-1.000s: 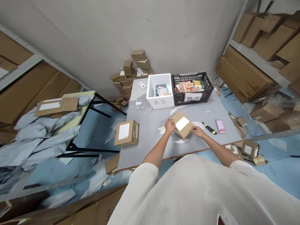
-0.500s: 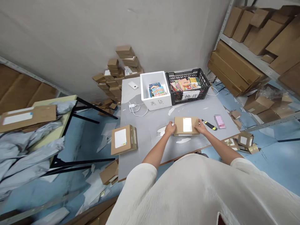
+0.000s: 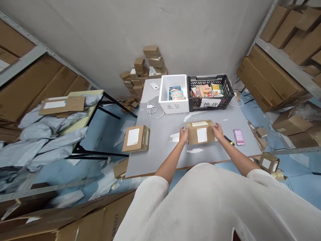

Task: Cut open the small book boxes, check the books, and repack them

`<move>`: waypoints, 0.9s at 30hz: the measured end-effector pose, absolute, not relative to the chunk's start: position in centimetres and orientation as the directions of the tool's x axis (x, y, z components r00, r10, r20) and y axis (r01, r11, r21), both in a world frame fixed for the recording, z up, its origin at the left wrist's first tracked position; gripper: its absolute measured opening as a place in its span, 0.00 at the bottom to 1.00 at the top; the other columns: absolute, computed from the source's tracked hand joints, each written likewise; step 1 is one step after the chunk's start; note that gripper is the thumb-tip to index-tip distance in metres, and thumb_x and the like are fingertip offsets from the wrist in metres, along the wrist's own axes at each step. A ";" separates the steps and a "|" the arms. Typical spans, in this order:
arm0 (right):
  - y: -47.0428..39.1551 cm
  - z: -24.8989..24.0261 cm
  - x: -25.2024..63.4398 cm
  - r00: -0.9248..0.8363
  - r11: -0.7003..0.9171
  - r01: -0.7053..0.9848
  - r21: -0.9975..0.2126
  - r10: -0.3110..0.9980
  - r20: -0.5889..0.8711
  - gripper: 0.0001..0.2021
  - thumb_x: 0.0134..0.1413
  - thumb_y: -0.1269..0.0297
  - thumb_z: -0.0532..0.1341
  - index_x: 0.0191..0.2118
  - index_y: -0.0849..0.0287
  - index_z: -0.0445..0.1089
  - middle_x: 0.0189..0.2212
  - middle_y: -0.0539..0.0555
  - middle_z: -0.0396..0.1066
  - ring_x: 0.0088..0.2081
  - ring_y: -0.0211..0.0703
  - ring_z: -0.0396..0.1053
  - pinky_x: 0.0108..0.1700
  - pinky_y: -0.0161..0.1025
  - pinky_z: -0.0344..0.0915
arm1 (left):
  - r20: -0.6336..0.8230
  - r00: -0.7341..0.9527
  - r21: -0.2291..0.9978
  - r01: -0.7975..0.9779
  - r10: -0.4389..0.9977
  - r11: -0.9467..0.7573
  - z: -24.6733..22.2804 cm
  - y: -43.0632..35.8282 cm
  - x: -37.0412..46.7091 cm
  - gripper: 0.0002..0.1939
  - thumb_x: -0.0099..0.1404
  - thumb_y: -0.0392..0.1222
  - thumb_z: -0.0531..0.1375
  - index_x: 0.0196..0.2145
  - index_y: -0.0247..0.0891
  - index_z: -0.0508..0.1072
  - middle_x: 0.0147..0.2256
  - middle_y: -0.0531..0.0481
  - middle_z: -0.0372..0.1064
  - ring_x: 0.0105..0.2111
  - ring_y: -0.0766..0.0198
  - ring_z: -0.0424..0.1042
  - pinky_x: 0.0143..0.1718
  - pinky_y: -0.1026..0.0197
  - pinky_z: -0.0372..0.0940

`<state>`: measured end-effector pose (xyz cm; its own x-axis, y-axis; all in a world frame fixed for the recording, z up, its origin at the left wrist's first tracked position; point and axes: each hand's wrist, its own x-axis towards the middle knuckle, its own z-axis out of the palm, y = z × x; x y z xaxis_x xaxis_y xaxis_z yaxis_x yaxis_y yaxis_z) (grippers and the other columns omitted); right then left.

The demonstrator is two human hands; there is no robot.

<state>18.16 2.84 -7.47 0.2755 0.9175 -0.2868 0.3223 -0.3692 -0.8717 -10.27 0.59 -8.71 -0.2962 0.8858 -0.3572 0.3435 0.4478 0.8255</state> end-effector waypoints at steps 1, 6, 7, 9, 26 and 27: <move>2.8 -7.3 18.3 0.284 -0.377 0.328 -0.866 0.914 -0.290 0.40 0.60 0.40 0.62 0.72 0.58 0.63 0.60 0.64 0.75 0.57 0.56 0.76 0.60 0.46 0.72 | -0.372 -0.318 0.814 0.341 0.872 0.471 -8.6 0.4 -10.2 0.40 0.76 0.69 0.50 0.73 0.40 0.60 0.59 0.38 0.76 0.55 0.54 0.79 0.52 0.58 0.70; 2.2 -8.0 19.7 0.308 -0.448 0.434 -0.782 0.889 -0.338 0.32 0.60 0.40 0.63 0.60 0.59 0.74 0.49 0.63 0.80 0.52 0.59 0.77 0.59 0.48 0.71 | -0.442 -0.349 0.753 0.358 0.827 0.553 -9.1 -1.1 -9.4 0.35 0.75 0.64 0.57 0.70 0.40 0.64 0.58 0.38 0.76 0.57 0.52 0.77 0.56 0.57 0.68; 1.9 -8.4 20.0 0.309 -0.467 0.456 -0.758 0.881 -0.358 0.29 0.60 0.41 0.63 0.56 0.58 0.75 0.46 0.62 0.81 0.51 0.60 0.78 0.58 0.49 0.71 | -0.450 -0.342 0.747 0.363 0.825 0.558 -9.4 -1.5 -9.3 0.33 0.75 0.62 0.59 0.68 0.41 0.65 0.58 0.39 0.77 0.56 0.52 0.78 0.55 0.57 0.68; 1.3 -9.2 20.5 0.300 -0.488 0.483 -0.728 0.873 -0.386 0.24 0.60 0.42 0.64 0.50 0.57 0.77 0.42 0.61 0.82 0.48 0.60 0.79 0.56 0.49 0.72 | -0.457 -0.327 0.749 0.360 0.827 0.556 -10.1 -2.4 -9.3 0.31 0.74 0.59 0.61 0.67 0.42 0.67 0.56 0.40 0.78 0.54 0.53 0.79 0.54 0.57 0.69; 1.0 -10.4 21.2 0.117 -0.352 0.325 -0.878 0.936 -0.332 0.32 0.57 0.56 0.67 0.67 0.58 0.70 0.59 0.65 0.78 0.55 0.55 0.78 0.63 0.55 0.73 | -0.360 -0.273 0.904 0.133 0.892 0.406 -11.0 -4.1 -8.4 0.27 0.71 0.39 0.61 0.66 0.39 0.69 0.67 0.38 0.71 0.57 0.57 0.77 0.61 0.55 0.71; 0.6 -10.2 21.4 0.097 -0.332 0.329 -0.884 0.943 -0.318 0.33 0.57 0.55 0.68 0.67 0.57 0.70 0.60 0.65 0.78 0.55 0.56 0.78 0.64 0.56 0.73 | -0.349 -0.254 0.911 0.133 0.902 0.390 -11.0 -4.5 -8.4 0.27 0.71 0.38 0.61 0.67 0.40 0.69 0.67 0.39 0.71 0.58 0.57 0.76 0.62 0.55 0.70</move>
<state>21.41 0.59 -10.18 0.0966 0.9430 -0.3184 0.3294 -0.3322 -0.8838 -8.45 -4.49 -10.97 -0.2544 0.9018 -0.3493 0.1330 0.3904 0.9110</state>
